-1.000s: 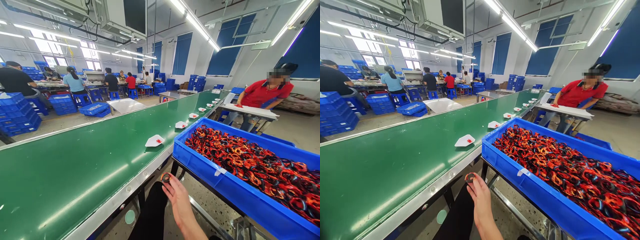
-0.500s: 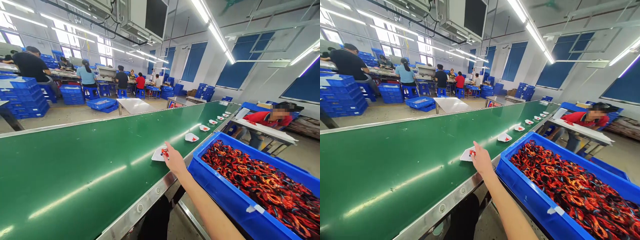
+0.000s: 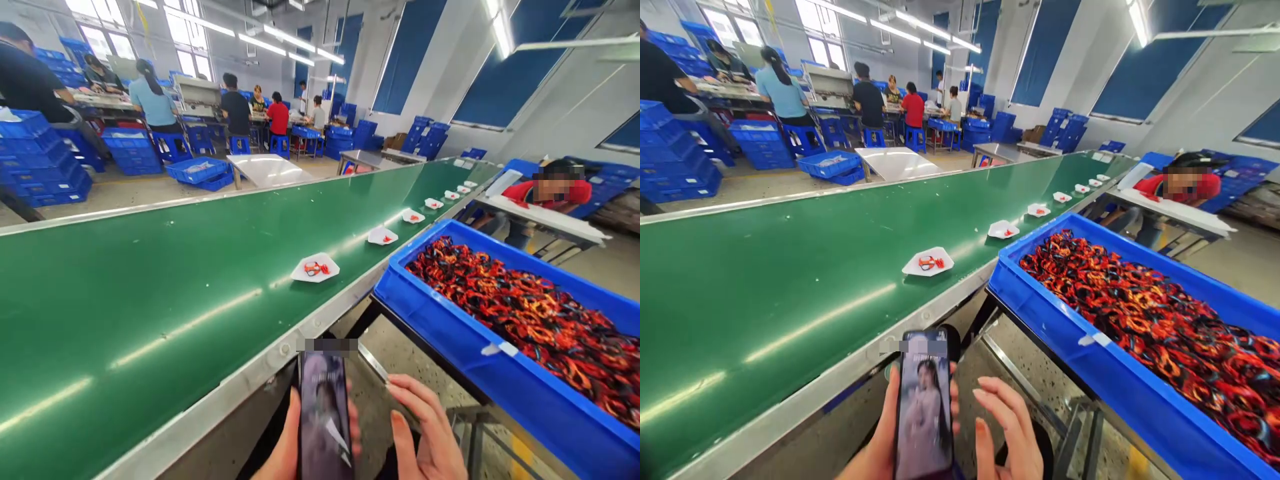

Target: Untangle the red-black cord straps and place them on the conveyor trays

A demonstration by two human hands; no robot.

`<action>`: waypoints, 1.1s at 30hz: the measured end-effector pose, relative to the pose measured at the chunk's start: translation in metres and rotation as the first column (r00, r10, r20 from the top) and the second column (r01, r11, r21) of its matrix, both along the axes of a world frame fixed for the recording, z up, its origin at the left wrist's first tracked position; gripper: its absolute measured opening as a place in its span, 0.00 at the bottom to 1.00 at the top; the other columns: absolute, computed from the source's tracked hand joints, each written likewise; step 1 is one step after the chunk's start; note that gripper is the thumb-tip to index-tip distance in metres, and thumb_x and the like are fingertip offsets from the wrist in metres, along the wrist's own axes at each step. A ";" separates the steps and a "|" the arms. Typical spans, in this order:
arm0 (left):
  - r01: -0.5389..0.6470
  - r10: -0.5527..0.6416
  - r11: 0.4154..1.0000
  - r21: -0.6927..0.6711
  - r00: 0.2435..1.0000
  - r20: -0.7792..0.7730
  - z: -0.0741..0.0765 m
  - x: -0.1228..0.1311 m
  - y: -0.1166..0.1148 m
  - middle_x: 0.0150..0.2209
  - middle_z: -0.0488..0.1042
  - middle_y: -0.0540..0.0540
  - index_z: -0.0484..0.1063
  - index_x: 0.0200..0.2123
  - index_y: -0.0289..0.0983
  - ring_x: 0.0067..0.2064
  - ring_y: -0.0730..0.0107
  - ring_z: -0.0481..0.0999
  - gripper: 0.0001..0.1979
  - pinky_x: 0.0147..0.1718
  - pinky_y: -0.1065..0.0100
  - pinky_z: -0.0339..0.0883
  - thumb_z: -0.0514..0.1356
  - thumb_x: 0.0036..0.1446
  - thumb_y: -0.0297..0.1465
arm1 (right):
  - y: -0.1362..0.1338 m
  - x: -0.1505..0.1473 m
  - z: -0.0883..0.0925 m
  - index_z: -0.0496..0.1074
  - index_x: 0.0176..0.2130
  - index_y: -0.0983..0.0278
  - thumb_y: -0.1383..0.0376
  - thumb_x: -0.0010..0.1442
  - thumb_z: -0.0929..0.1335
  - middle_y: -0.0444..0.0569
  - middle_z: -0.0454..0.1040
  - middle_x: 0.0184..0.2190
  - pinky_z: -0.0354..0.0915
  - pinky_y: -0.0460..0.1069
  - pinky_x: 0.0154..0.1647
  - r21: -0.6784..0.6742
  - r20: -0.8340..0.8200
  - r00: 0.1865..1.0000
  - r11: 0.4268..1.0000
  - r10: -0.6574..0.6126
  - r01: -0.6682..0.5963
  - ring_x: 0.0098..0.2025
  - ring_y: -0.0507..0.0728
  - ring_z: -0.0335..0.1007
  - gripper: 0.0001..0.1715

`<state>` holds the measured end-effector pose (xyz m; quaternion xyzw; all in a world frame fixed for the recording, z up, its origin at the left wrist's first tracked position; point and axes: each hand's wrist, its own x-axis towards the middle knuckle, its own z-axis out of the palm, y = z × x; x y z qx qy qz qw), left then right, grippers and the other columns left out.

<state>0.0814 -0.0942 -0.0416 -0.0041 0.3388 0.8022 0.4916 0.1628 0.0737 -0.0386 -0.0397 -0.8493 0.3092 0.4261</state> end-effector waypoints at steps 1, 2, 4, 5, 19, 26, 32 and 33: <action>-0.019 0.016 0.998 0.058 0.998 0.056 -0.003 -0.001 0.018 0.44 0.74 0.40 0.69 0.52 0.37 0.43 0.60 0.74 0.38 0.44 0.59 0.68 0.45 0.52 0.59 | -0.001 0.011 -0.005 0.69 0.48 0.58 0.69 0.58 0.63 0.53 0.73 0.47 0.67 0.54 0.46 0.028 -0.019 1.000 1.000 -0.001 0.001 0.49 0.60 0.69 0.18; -0.044 0.016 0.984 0.171 0.987 0.160 -0.006 -0.002 0.033 0.42 0.75 0.40 0.68 0.53 0.35 0.41 0.62 0.74 0.39 0.43 0.60 0.68 0.45 0.53 0.59 | -0.002 0.019 -0.010 0.69 0.48 0.57 0.67 0.58 0.64 0.52 0.73 0.47 0.67 0.54 0.46 0.069 -0.030 0.999 0.998 0.012 -0.009 0.49 0.61 0.69 0.17; -0.080 -0.008 0.948 0.307 0.961 0.275 -0.009 -0.003 0.053 0.40 0.75 0.40 0.68 0.52 0.31 0.38 0.64 0.75 0.39 0.42 0.63 0.68 0.45 0.54 0.57 | -0.003 0.032 -0.021 0.69 0.48 0.55 0.62 0.57 0.65 0.50 0.74 0.48 0.65 0.55 0.47 0.167 -0.010 0.999 0.985 0.052 -0.049 0.51 0.62 0.69 0.17; -0.088 -0.023 0.935 0.344 0.952 0.305 -0.010 -0.002 0.059 0.39 0.75 0.39 0.67 0.52 0.29 0.37 0.64 0.75 0.38 0.42 0.63 0.68 0.47 0.55 0.56 | -0.003 0.036 -0.026 0.69 0.48 0.55 0.61 0.56 0.66 0.48 0.74 0.49 0.65 0.56 0.48 0.210 0.024 0.997 0.975 0.072 -0.076 0.52 0.62 0.68 0.18; -0.221 0.192 0.967 0.129 0.961 0.201 -0.023 0.009 0.075 0.40 0.76 0.40 0.69 0.50 0.32 0.37 0.65 0.76 0.33 0.38 0.66 0.70 0.49 0.55 0.54 | -0.027 0.048 -0.040 0.71 0.45 0.46 0.58 0.59 0.67 0.40 0.75 0.46 0.58 0.56 0.58 -0.082 0.120 0.931 0.938 0.344 -0.336 0.50 0.58 0.71 0.13; -0.208 0.186 0.973 0.101 0.964 0.189 -0.024 0.009 0.068 0.41 0.76 0.39 0.67 0.53 0.31 0.39 0.63 0.76 0.34 0.40 0.63 0.70 0.50 0.55 0.53 | -0.007 0.055 -0.019 0.70 0.42 0.59 0.63 0.64 0.60 0.51 0.77 0.43 0.65 0.57 0.49 -0.415 -0.001 1.000 0.910 -0.022 0.020 0.52 0.60 0.68 0.11; -0.064 0.065 0.998 -0.012 0.978 0.198 -0.037 -0.004 0.023 0.48 0.74 0.34 0.69 0.50 0.28 0.44 0.57 0.75 0.28 0.45 0.57 0.69 0.54 0.56 0.46 | 0.063 0.062 0.039 0.67 0.46 0.60 0.73 0.58 0.62 0.51 0.76 0.43 0.66 0.58 0.50 0.098 -0.072 0.996 0.993 -0.052 0.059 0.51 0.60 0.68 0.17; -0.042 0.043 0.999 -0.013 0.984 0.175 -0.042 -0.008 0.012 0.45 0.76 0.35 0.70 0.49 0.29 0.42 0.56 0.76 0.30 0.42 0.57 0.70 0.54 0.55 0.49 | 0.076 0.062 0.055 0.67 0.46 0.61 0.73 0.57 0.63 0.51 0.76 0.42 0.65 0.58 0.50 0.178 -0.091 0.992 0.979 -0.083 0.098 0.51 0.60 0.68 0.17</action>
